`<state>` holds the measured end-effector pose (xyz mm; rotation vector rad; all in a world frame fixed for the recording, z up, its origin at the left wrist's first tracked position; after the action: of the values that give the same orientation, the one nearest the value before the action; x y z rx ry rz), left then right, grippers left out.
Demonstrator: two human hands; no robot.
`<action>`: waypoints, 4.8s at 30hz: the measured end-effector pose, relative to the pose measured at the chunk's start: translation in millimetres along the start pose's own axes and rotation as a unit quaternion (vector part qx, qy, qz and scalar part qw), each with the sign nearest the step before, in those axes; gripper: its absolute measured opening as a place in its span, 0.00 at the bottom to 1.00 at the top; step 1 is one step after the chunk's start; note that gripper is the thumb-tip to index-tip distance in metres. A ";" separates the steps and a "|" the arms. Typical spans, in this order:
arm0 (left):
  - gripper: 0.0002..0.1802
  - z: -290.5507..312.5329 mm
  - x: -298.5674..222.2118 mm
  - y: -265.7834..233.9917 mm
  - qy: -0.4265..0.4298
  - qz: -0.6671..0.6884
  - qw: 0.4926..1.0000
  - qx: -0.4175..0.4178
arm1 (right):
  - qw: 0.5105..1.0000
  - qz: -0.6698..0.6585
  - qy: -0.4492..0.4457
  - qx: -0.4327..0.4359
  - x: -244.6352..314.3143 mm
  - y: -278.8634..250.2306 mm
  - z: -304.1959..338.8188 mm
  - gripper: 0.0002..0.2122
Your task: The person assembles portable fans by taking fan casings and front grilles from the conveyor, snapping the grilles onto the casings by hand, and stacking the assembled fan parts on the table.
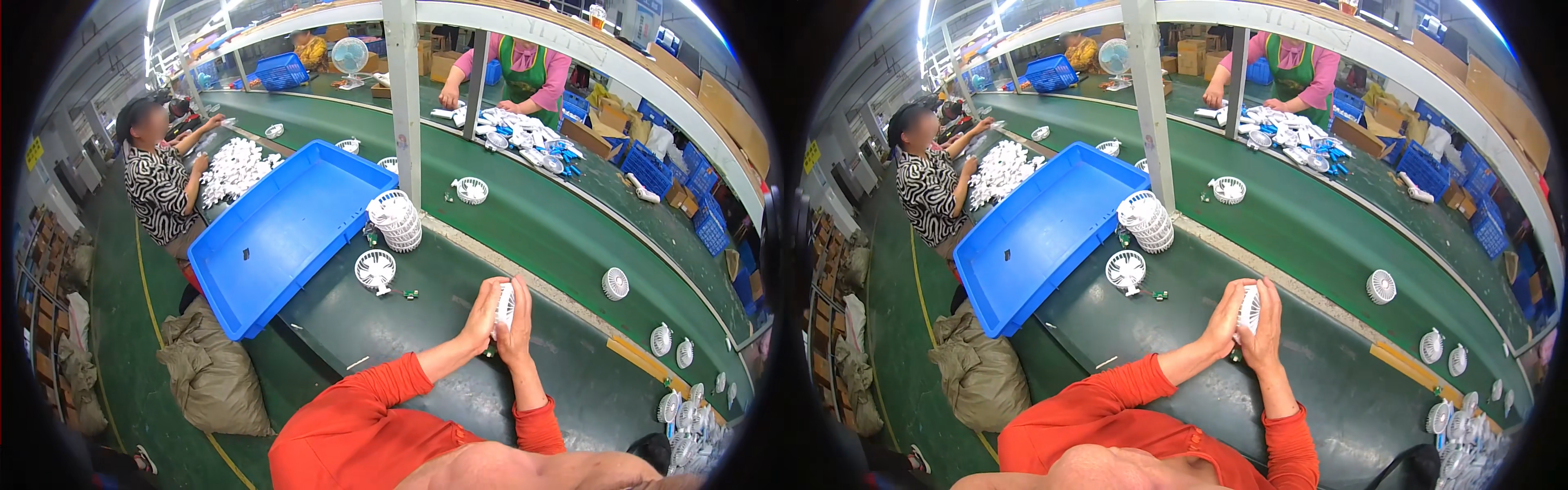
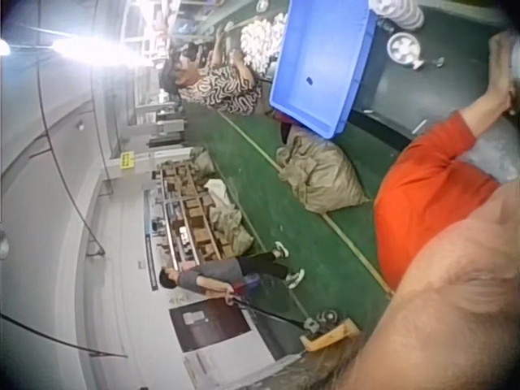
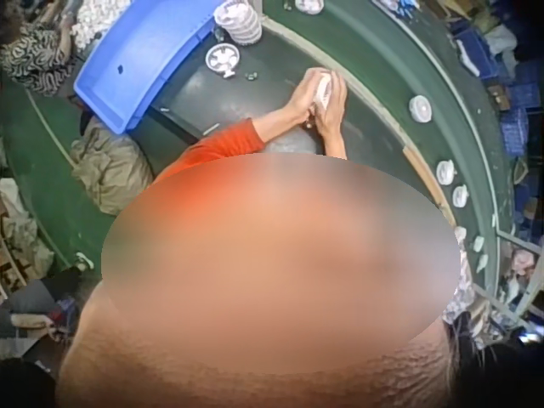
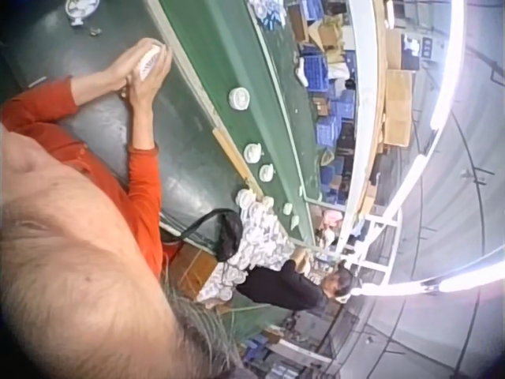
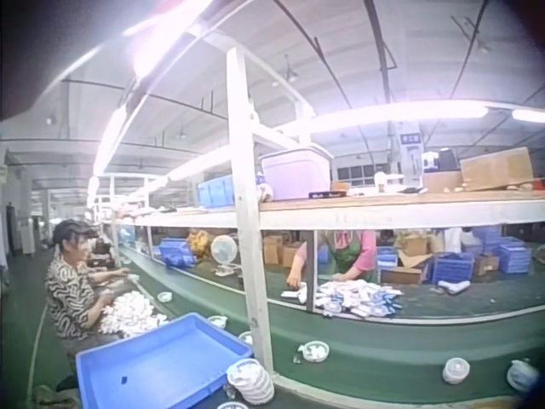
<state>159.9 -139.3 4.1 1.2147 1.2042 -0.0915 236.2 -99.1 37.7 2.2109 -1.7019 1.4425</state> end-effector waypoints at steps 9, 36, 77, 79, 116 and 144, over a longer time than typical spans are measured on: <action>0.16 19.9 -25.7 9.5 0.296 -0.318 0.901 -0.011 | 0.952 -0.269 0.146 0.015 -7.9 13.2 8.0 0.36; 0.36 -149.7 30.0 -19.7 0.323 -0.575 0.741 0.129 | 0.963 0.239 0.073 -0.103 -123.7 -50.6 -27.9 0.16; 0.48 -310.1 -94.9 -123.5 -0.071 -0.859 0.503 -0.065 | 0.970 0.205 0.126 -0.046 -137.5 -47.8 -27.2 0.11; 0.47 -297.4 -91.9 -126.9 -0.090 -0.848 0.517 -0.075 | 0.969 0.206 0.131 -0.039 -141.1 -41.7 -27.6 0.11; 0.45 4.0 -174.8 -134.0 0.197 -0.854 0.480 0.032 | 0.902 -0.428 0.045 0.023 92.5 -91.0 -37.8 0.12; 0.08 102.1 -32.8 -58.0 0.276 -0.586 0.717 0.256 | 0.629 -0.734 -0.203 0.156 302.2 -180.0 62.0 0.15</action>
<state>176.3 -256.7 -24.0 0.7190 2.4699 -1.1437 410.9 -286.1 286.9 2.7323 0.7247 0.6727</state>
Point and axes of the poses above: each hand's wrist, its own z-axis away from the middle knuckle, its own y-axis out of the palm, x = y × z, the point moved 5 cm from there along -z, towards the middle knuckle, and after that the axes turned 6 degrees about y, right-handed, at the moved point
